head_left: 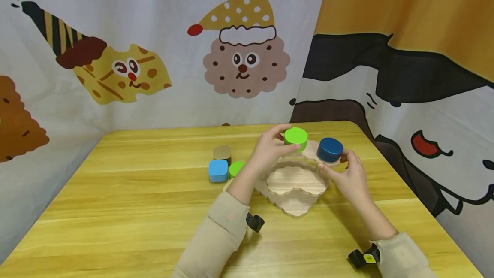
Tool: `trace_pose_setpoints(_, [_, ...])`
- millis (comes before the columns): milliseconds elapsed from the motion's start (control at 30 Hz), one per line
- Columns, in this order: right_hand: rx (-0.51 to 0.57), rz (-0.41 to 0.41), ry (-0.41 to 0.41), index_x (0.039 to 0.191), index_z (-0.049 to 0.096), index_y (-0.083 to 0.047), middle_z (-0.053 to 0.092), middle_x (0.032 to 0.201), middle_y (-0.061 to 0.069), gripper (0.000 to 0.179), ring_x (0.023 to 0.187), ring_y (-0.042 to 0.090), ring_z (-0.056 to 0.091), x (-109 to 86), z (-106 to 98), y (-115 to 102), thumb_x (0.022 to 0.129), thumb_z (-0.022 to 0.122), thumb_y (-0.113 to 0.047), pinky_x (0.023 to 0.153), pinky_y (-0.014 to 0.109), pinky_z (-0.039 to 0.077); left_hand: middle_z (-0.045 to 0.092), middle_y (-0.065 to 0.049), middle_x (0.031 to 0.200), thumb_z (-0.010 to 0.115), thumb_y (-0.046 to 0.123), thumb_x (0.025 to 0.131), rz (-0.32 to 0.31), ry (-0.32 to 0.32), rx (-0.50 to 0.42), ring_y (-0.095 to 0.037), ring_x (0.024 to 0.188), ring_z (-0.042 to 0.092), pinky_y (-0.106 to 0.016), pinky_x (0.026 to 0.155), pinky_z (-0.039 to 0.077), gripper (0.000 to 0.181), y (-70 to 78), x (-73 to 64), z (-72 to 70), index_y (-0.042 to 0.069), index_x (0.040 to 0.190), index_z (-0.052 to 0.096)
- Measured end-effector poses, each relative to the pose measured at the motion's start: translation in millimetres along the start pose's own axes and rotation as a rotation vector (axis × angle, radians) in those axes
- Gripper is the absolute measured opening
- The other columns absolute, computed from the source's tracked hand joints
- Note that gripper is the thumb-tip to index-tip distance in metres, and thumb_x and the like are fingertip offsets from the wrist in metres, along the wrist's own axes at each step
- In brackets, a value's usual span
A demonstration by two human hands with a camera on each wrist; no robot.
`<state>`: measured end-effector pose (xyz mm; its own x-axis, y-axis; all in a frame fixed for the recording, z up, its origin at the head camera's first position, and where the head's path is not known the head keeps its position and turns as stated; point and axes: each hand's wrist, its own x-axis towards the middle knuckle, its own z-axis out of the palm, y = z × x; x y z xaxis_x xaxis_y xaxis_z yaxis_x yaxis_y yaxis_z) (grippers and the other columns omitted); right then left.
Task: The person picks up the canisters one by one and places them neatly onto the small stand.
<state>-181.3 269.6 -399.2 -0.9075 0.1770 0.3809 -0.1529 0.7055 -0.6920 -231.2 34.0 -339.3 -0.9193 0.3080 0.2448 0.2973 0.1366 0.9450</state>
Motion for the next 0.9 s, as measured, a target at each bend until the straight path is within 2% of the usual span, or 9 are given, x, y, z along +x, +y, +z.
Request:
trace_pose_setpoints(200, [0.007, 0.005, -0.002, 0.124, 0.047, 0.008, 0.048, 0.105, 0.02, 0.072, 0.09, 0.032, 0.042, -0.7, 0.2, 1.2, 0.079, 0.079, -0.038, 0.066, 0.037, 0.032, 0.056, 0.009, 0.115, 0.081, 0.024, 0.078, -0.018, 0.011, 0.017, -0.014, 0.101, 0.051, -0.03, 0.074, 0.05, 0.06, -4.1, 8.0, 8.1, 0.019, 0.133, 0.057])
trace_pose_setpoints(433, [0.004, 0.011, -0.009, 0.125, 0.046, 0.007, 0.048, 0.106, 0.02, 0.073, 0.09, 0.032, 0.043, 0.4, 0.4, 1.7, 0.079, 0.078, -0.039, 0.066, 0.037, 0.033, 0.056, 0.009, 0.111, 0.081, 0.025, 0.079, -0.002, 0.012, 0.051, -0.016, 0.101, 0.051, -0.031, 0.074, 0.047, 0.061, -4.6, 16.1, 15.4, 0.017, 0.134, 0.057])
trace_pose_setpoints(900, [0.003, -0.008, 0.003, 0.124, 0.046, 0.008, 0.048, 0.105, 0.02, 0.071, 0.091, 0.033, 0.044, 1.4, 0.8, 1.5, 0.079, 0.079, -0.037, 0.066, 0.037, 0.033, 0.056, 0.009, 0.109, 0.08, 0.025, 0.08, 0.011, -0.013, 0.038, -0.013, 0.097, 0.05, -0.027, 0.072, 0.048, 0.057, -7.6, 22.9, 23.4, 0.018, 0.132, 0.058])
